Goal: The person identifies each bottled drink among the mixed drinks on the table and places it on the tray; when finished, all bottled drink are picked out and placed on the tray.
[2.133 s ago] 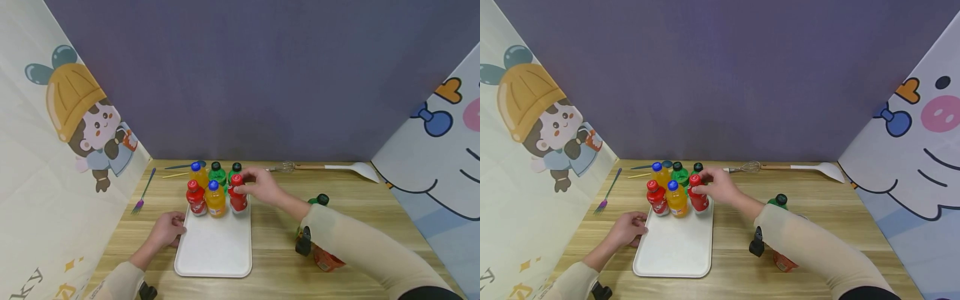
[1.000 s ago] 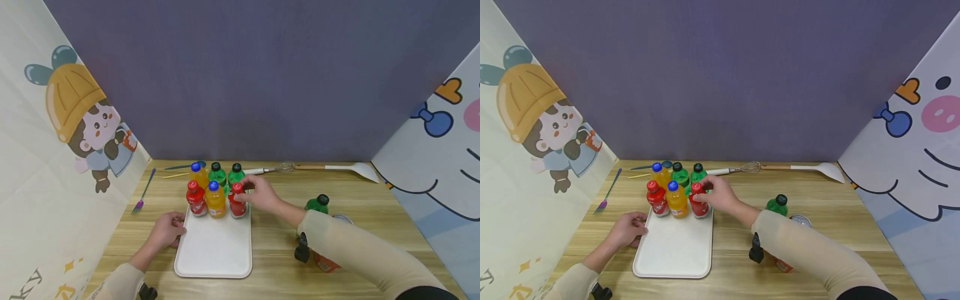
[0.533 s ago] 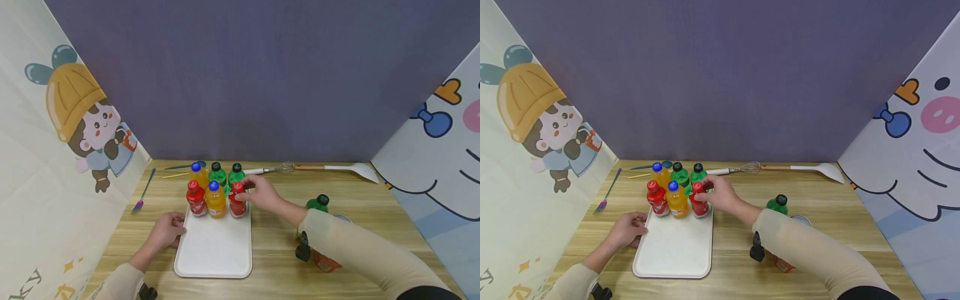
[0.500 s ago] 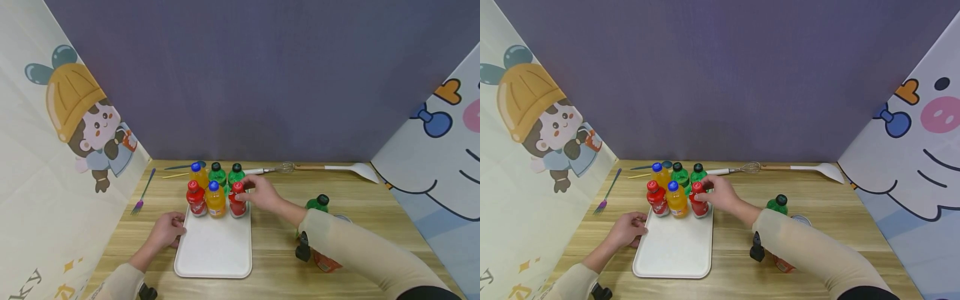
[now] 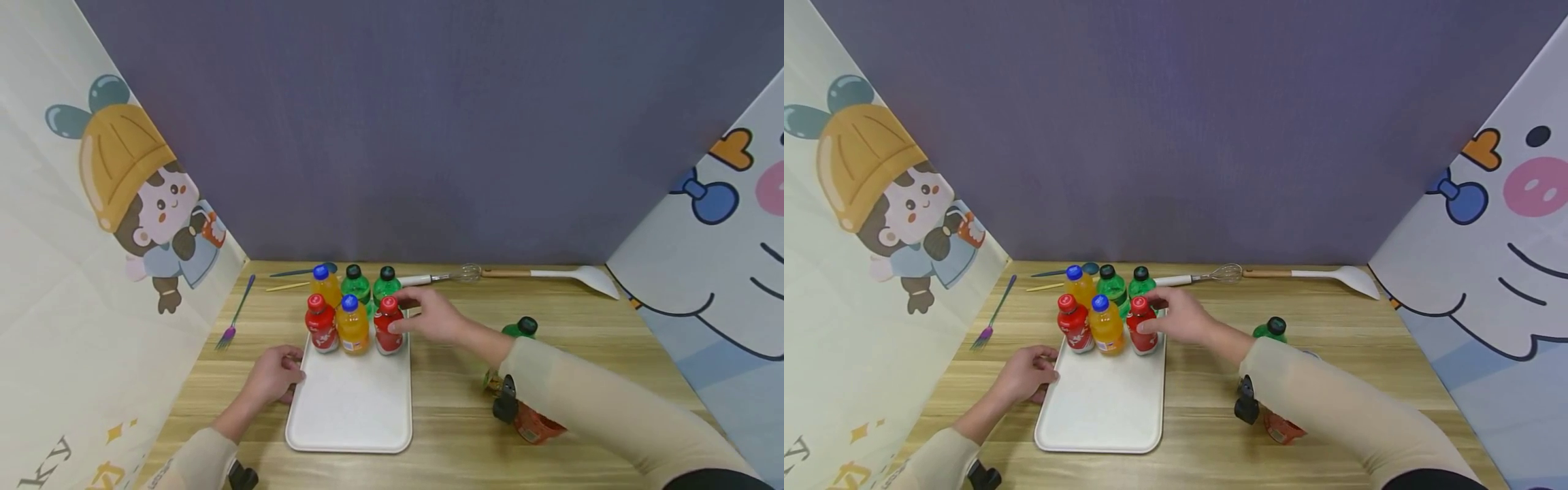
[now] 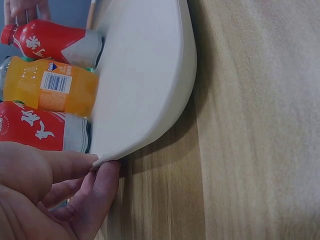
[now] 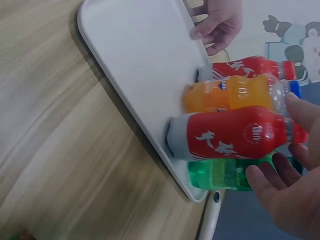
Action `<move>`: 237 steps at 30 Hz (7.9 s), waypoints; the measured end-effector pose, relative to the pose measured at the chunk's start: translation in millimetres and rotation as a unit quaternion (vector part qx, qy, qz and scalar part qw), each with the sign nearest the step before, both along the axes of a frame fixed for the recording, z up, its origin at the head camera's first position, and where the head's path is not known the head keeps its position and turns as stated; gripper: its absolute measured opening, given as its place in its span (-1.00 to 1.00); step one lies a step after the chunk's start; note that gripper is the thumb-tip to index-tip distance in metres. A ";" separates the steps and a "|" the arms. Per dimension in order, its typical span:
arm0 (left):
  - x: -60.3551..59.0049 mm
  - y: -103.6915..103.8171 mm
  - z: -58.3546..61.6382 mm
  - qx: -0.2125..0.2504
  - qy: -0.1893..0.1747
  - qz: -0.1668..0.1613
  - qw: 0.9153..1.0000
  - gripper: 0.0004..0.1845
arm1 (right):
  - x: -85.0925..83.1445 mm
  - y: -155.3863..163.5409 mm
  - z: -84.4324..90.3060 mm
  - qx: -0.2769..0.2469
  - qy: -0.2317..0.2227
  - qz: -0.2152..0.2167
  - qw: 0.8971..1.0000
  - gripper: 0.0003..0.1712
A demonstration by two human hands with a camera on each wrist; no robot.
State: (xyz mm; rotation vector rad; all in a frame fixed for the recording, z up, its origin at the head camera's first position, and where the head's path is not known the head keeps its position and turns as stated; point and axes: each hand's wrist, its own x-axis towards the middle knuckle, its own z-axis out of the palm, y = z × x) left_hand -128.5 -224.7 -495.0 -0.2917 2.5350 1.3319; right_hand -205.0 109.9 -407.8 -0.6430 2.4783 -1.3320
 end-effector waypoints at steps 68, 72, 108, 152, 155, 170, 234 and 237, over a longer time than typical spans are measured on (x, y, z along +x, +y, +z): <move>-1.3 -1.1 -3.7 -0.007 -0.010 0.005 1.000 -0.46 | 67.2 214.5 3.6 0.020 -0.040 -0.114 0.992 -0.29; -2.4 -1.0 -3.8 -0.005 -0.012 0.006 1.000 -0.47 | 64.5 213.7 1.1 0.033 -0.038 -0.115 0.992 -0.32; -1.5 -1.2 -2.7 -0.002 0.001 0.007 1.000 -0.50 | 46.5 210.2 -9.0 0.003 -0.042 -0.114 0.993 -0.50; 6.1 -2.5 2.8 0.025 0.000 -0.022 0.999 -0.56 | 28.3 120.6 71.7 -0.066 0.115 -0.101 0.986 -0.65; 6.2 -2.1 3.1 0.025 0.001 -0.022 0.999 -0.56 | 27.1 107.8 71.8 -0.083 0.098 -0.080 0.988 -0.66; 3.5 -4.9 0.8 0.032 0.008 -0.023 0.999 -0.55 | 25.1 31.4 58.9 -0.122 0.084 0.010 0.989 -0.70; 2.1 -7.5 -0.2 0.021 -0.001 -0.025 0.999 -0.56 | 70.6 -59.1 -30.1 -0.120 -0.050 0.082 0.988 -0.60; 4.1 -8.1 1.9 0.021 -0.002 -0.032 0.999 -0.57 | 69.8 -53.5 -26.7 -0.089 -0.031 0.100 0.991 -0.54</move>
